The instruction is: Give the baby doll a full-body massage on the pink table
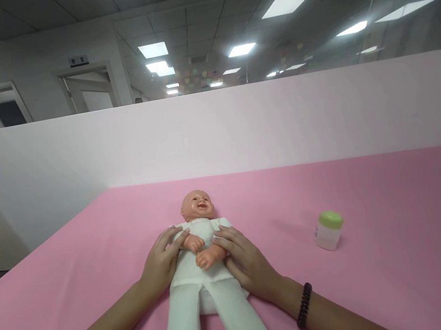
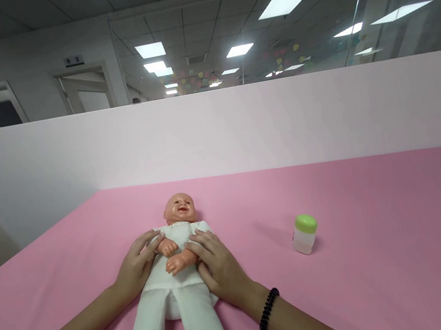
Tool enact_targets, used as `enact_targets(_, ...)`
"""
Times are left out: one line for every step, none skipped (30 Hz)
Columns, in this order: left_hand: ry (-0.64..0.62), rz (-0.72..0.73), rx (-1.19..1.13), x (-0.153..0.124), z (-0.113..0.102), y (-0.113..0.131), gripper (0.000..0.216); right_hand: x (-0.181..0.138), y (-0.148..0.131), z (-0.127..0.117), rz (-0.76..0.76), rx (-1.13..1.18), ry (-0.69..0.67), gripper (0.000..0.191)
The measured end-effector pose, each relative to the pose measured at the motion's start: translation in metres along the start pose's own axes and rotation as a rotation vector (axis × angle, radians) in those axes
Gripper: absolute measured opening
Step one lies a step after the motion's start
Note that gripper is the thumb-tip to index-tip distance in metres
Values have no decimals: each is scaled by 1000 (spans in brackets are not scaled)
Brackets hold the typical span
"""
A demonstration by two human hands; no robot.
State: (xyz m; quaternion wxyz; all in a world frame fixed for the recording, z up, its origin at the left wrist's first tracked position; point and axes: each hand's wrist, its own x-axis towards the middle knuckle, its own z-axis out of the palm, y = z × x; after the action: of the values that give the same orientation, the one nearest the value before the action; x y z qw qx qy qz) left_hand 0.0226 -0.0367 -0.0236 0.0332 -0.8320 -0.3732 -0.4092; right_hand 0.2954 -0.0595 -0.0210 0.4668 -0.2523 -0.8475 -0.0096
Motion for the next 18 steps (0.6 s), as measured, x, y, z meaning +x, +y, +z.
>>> enact_targets(6, -10, -17, -1, 1, -1, 44, -1, 1, 1, 7, 11, 21, 58)
enact_targets(14, -24, -36, -2, 2, -3, 45, -2, 2, 2, 20, 26, 44, 57)
enact_targets(24, -45, -55, -3, 3, -4, 45, -3, 3, 3, 42, 46, 67, 56)
enact_targets(39, -73, -75, -4, 4, -5, 45, -4, 4, 4, 75, 70, 94, 55)
enact_targets(60, -107, -99, -4, 4, -6, 45, -5, 5, 5, 118, 97, 128, 53)
enact_targets(81, -144, -127, -4, 4, -5, 44, -6, 6, 6, 172, 127, 169, 51)
enact_targets(103, -182, -160, -4, 4, -5, 43, -6, 6, 6, 236, 161, 212, 48)
enact_targets(130, -219, -195, -3, 4, -3, 43, -5, 6, 6, 303, 204, 258, 45)
enact_targets(159, -258, -234, -1, 4, -2, 42, -4, 5, 6, 365, 257, 302, 43)
enact_targets(189, -303, -280, 0, 3, -1, 43, -2, 4, 5, 419, 318, 346, 41)
enact_targets(221, -354, -330, 1, 3, 0, 43, 1, 4, 4, 467, 380, 396, 40)
enact_targets(255, -411, -379, 3, 3, 0, 44, 3, 3, 2, 510, 434, 451, 42)
enact_targets(290, -471, -426, 4, 3, -1, 45, 6, 3, 1, 552, 472, 512, 45)
enact_targets(319, -527, -468, 5, 3, -3, 45, 8, 3, 0, 600, 492, 575, 48)
enact_targets(351, -580, -500, 6, 3, -6, 45, 9, 4, -1, 663, 495, 633, 51)
enact_targets(386, -630, -520, 6, 4, -10, 43, 10, 7, -2, 739, 492, 684, 54)
enact_targets(423, -683, -532, 6, 5, -16, 41, 10, 10, -3, 819, 493, 725, 56)
enact_targets(456, -741, -543, 5, 6, -22, 39, 9, 14, -3, 897, 506, 760, 57)
